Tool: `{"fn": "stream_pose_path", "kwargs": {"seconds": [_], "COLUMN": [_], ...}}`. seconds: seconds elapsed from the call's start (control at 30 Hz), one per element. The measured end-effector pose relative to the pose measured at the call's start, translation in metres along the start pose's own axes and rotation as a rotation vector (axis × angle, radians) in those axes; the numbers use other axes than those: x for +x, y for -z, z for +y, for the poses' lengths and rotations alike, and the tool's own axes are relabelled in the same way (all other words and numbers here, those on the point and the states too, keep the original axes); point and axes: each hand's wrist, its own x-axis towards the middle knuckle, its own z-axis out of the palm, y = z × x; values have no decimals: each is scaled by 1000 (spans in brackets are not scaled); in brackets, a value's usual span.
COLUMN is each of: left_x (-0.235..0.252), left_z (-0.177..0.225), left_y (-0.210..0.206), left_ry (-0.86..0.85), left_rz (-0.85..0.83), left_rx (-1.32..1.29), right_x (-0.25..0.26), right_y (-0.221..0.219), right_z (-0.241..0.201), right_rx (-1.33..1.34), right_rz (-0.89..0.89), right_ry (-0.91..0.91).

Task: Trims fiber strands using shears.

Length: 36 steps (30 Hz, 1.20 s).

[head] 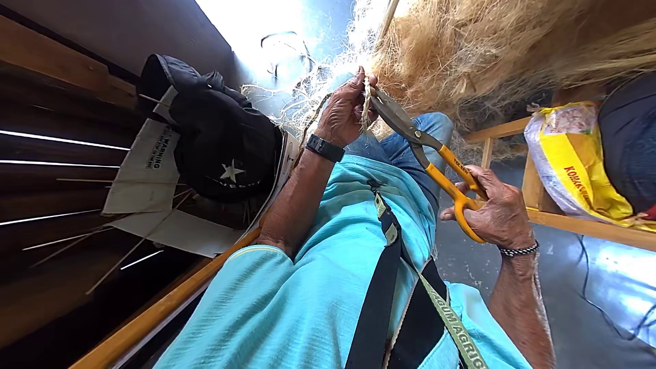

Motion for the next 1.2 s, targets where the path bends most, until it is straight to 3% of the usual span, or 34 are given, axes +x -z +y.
{"fn": "stream_pose_path", "kwargs": {"seconds": [0.3, 0.67, 1.2], "left_x": [-2, -13, -13], "left_z": [1, -3, -14], "left_y": [-3, -7, -23], "left_ry": [-158, -113, -184], "left_rz": [141, 123, 74], "left_rx": [133, -85, -43], "right_x": [-1, -5, -3], "right_y": [-1, -1, -5], "right_z": [-3, -8, -7], "right_rx": [-76, -153, -459], "right_rz": [40, 108, 355], "right_ry": [-2, 15, 25]}}
